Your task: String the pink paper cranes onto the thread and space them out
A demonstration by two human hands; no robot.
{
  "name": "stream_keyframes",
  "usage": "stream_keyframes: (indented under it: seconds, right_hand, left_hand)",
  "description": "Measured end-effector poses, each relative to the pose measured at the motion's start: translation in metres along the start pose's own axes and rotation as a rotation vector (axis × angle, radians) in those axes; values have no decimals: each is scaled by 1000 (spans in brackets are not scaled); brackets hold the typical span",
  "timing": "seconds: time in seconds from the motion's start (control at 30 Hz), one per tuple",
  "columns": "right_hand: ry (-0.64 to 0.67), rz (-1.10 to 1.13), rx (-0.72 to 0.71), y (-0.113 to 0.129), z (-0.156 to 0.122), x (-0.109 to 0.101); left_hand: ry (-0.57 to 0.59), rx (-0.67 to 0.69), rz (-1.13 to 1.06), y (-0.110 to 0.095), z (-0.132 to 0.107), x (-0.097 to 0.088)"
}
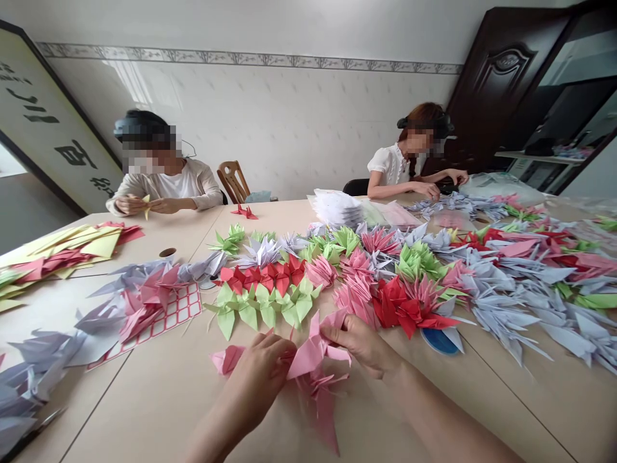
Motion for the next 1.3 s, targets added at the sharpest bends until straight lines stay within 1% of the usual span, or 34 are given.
stream_keyframes:
  seconds: [0.07,0.13,0.23,0.33,0.43,0.5,0.57,0.67,0.77,0.93,1.17,1.3]
  right_hand:
    - [-25,22,19,-1,-1,-2]
    - [-26,16,32,1,-1,-3]
    - [46,-51,50,7,-3,0]
    - [123,-128,115,11,-6,3]
    - [149,-133,174,9,-9,3]
    - [192,-121,177,8,-11,4]
    - [233,-105,156,8,-12,6]
    - [242,-51,114,10,-11,7]
    - [219,-24,82,13,-9,7]
    - [183,-23,-12,18,-8,7]
    - [253,-82,30,15,-10,19]
    - [210,-42,0,16,-8,20]
  left_hand:
    - [3,-8,40,4,1,2]
    - [-23,-8,59,8,1,1]
    - [-113,-9,93,11,1,-4]
    - [-199,-22,110,10,1,-10]
    - [-253,-31,80,7,-1,-13]
    - [-275,-38,62,6,-2,-13]
    - [-278,-30,60,6,-2,-12]
    - [-265,-7,78,8,-1,-10]
    - [-261,-13,106,10,0,-10]
    - [-272,-31,129,13,1,-9]
    - [-311,8,66,16,3,-7]
    - [-303,-2,50,14,3,-10]
Point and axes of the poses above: each hand's wrist, its own z-axis towards the middle knuckle, its own x-axis out of the palm, y = z × x, the point moved 3 cm from there along z, towards the middle knuckle, and after that the axes turned 12 degrees about y, right-handed, at the moved point
